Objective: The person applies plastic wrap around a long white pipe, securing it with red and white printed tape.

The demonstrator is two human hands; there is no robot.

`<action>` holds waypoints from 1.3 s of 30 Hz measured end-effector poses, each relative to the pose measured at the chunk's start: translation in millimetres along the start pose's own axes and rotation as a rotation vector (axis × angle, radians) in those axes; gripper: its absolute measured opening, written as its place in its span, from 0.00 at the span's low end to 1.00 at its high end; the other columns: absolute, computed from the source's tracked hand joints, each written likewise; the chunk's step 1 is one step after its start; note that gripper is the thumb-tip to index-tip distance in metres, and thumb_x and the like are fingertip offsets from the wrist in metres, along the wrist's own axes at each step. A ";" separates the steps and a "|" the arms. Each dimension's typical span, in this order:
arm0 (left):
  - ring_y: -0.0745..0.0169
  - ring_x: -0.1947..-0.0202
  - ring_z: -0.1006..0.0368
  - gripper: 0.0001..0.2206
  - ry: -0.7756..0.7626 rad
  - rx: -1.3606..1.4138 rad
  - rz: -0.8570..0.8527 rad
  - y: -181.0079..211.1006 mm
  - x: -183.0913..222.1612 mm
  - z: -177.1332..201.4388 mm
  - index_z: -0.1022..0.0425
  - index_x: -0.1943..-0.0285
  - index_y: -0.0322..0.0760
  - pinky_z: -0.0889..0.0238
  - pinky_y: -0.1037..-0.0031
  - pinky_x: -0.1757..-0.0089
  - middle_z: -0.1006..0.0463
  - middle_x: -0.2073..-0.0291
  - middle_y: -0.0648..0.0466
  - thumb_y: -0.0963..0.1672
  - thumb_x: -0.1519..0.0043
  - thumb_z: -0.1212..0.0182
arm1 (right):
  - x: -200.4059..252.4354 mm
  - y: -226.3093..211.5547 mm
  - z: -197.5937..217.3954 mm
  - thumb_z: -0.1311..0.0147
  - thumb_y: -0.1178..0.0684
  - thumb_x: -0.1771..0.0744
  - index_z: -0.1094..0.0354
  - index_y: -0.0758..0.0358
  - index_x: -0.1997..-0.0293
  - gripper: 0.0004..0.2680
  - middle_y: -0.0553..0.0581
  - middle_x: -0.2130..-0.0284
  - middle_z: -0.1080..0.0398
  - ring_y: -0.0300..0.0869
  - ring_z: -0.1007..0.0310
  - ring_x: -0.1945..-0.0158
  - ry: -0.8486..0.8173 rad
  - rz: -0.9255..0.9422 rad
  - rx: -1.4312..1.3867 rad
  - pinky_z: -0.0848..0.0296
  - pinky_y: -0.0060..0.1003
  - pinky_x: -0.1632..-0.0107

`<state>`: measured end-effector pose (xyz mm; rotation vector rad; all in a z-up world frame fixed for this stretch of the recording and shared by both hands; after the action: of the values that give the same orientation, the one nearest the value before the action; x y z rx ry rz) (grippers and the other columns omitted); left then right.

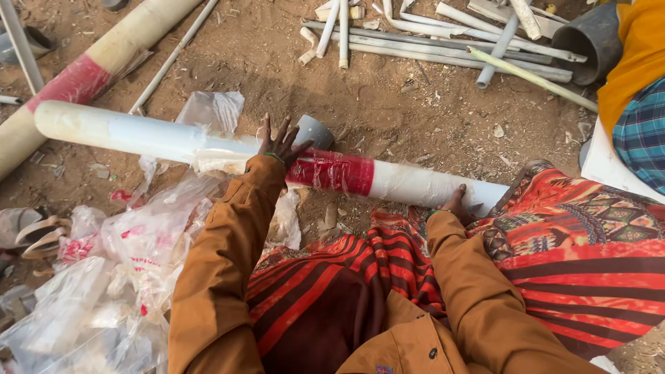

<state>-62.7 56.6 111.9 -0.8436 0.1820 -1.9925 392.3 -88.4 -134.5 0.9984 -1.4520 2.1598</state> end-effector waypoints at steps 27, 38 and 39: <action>0.41 0.42 0.34 0.51 0.070 0.462 0.036 -42.5 18.1 -61.8 0.44 0.33 0.48 0.33 0.51 0.48 0.32 0.45 0.45 0.53 0.66 0.16 | 60.9 -69.6 -108.8 0.26 0.39 0.43 0.66 0.47 0.26 0.44 0.59 0.57 0.33 0.38 0.40 0.80 -0.320 0.022 -0.156 0.36 0.36 0.79; 0.34 0.48 0.29 0.53 0.232 0.601 0.252 -93.8 33.2 -66.2 0.42 0.32 0.49 0.28 0.49 0.55 0.33 0.41 0.38 0.54 0.70 0.17 | 119.9 -143.5 -259.7 0.25 0.45 0.42 0.58 0.60 0.30 0.39 0.64 0.54 0.30 0.42 0.39 0.82 -0.581 0.306 -0.062 0.37 0.42 0.82; 0.35 0.47 0.29 0.51 0.258 0.613 0.267 -99.1 34.7 -64.6 0.41 0.32 0.49 0.28 0.48 0.55 0.31 0.43 0.41 0.54 0.68 0.18 | 123.6 -147.6 -273.5 0.25 0.45 0.41 0.59 0.60 0.30 0.39 0.65 0.54 0.30 0.41 0.39 0.83 -0.577 0.325 -0.015 0.37 0.42 0.82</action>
<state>-184.6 70.5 124.0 -0.1594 -0.1610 -1.7468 302.4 208.8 -10.2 1.5635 -2.0014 2.1652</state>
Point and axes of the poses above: each hand's wrist, its own x-axis away from the middle knuckle, its own z-axis out of the back of the hand, y = z × x, the point moved 8 cm from there along -x, towards the middle knuckle
